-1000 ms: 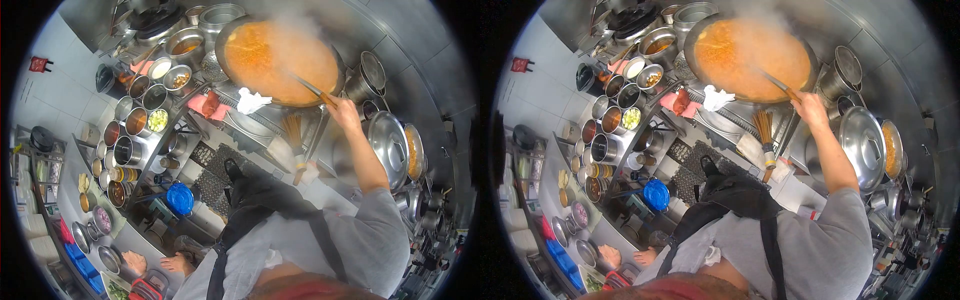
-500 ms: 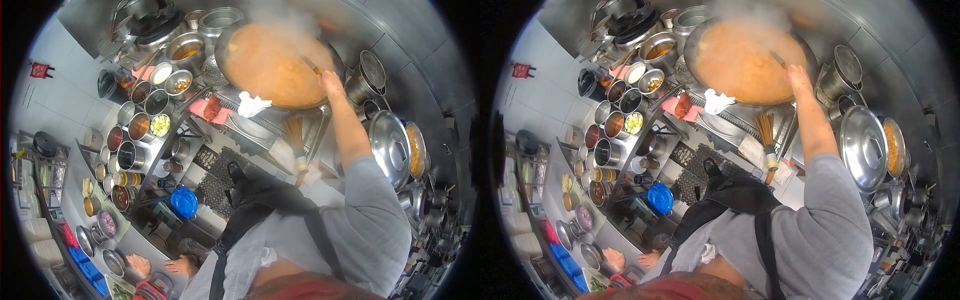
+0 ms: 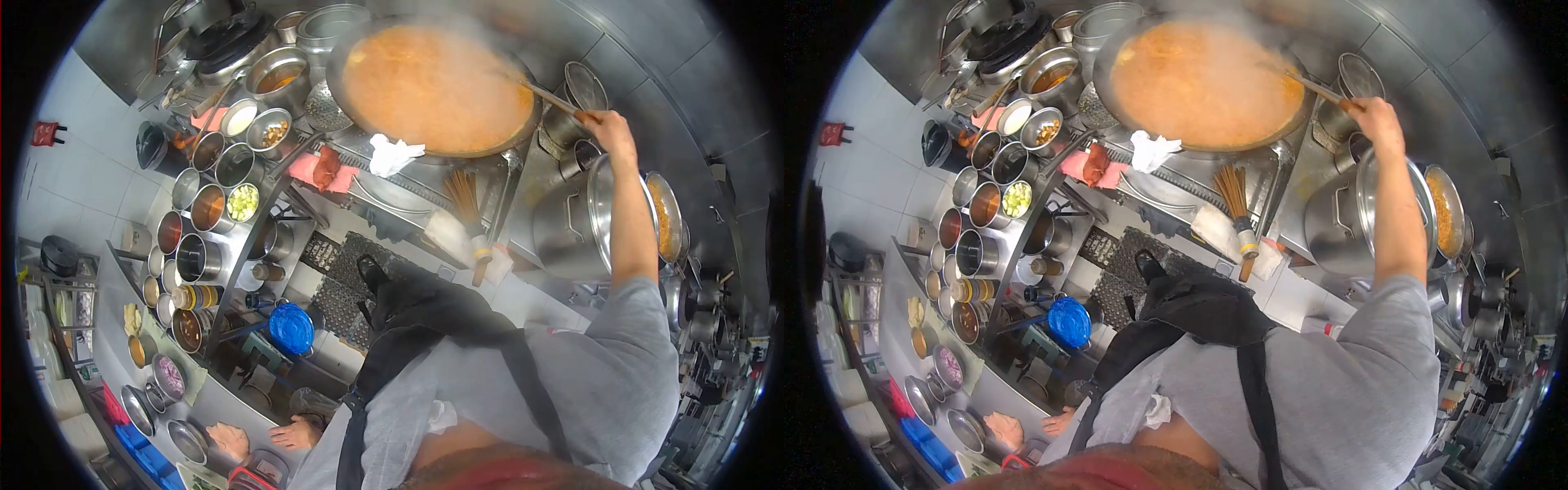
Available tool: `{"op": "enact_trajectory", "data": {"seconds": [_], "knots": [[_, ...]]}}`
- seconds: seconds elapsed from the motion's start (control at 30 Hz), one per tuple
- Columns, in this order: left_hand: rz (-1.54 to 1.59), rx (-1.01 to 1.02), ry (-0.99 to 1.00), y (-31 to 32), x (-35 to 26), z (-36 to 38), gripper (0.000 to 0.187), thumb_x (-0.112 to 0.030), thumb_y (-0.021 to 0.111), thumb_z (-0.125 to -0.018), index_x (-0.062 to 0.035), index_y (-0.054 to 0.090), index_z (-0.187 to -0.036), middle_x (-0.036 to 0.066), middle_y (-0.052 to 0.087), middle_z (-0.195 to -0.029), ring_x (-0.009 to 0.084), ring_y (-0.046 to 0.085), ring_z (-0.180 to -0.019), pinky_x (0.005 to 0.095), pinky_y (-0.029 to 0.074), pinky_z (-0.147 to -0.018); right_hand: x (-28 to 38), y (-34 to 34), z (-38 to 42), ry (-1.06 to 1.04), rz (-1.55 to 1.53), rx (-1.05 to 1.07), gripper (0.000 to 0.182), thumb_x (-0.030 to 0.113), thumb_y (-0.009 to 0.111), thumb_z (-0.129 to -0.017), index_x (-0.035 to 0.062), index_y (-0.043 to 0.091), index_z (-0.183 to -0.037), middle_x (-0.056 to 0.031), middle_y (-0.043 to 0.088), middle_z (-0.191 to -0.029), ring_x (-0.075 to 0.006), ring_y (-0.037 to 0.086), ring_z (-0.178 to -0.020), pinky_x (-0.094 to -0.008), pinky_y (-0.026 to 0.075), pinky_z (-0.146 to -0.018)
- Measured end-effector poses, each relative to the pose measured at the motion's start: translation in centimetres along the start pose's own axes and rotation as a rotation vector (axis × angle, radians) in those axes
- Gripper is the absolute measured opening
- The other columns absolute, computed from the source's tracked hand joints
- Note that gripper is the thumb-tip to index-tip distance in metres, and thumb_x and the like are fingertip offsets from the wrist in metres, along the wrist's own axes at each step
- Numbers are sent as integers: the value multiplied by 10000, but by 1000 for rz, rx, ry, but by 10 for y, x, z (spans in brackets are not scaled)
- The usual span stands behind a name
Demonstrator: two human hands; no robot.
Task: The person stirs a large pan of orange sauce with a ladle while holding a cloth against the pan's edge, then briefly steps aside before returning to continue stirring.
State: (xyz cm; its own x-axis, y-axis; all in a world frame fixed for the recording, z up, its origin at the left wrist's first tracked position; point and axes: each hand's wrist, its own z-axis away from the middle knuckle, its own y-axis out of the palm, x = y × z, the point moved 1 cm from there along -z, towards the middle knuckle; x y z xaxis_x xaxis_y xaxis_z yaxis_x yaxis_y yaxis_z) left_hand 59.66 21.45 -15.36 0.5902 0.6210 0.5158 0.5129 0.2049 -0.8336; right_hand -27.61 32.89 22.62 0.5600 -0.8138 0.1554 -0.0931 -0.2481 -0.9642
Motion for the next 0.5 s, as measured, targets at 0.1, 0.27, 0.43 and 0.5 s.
{"op": "enact_trajectory", "data": {"seconds": [0.1,0.27,0.43,0.5], "knots": [[-28,-19,-26,8,-2,-2,909,-494,686,-732,-87,375,-1483,142,441,-1470,276,421,-1368,440,410,-993,-4,-36,30,37,-42,35,337,294,709,-844,91,732,-1112,-182,722,-917,-270,714,-847,-361,520,-798],[234,-197,-11,37,2,-10,1060,-424,832,-545,-75,381,-1438,211,444,-1373,412,379,-1341,598,307,-1083,-10,-64,75,76,-79,34,370,150,740,-784,69,718,-1145,-159,741,-940,-209,720,-844,-328,527,-806],[0,-27,-72,11,-3,-3,944,-496,730,-679,-154,383,-1488,107,450,-1474,258,431,-1368,426,399,-1009,-6,-54,110,-14,-125,68,390,100,764,-754,66,720,-1140,-167,741,-941,-202,717,-829,-315,528,-794],[-25,-32,-70,10,-3,-2,954,-494,737,-668,-159,384,-1488,104,451,-1475,261,433,-1367,425,396,-1013,-3,-37,116,-79,-227,131,388,118,775,-755,73,723,-1137,-164,741,-930,-208,718,-819,-316,530,-792]]}}
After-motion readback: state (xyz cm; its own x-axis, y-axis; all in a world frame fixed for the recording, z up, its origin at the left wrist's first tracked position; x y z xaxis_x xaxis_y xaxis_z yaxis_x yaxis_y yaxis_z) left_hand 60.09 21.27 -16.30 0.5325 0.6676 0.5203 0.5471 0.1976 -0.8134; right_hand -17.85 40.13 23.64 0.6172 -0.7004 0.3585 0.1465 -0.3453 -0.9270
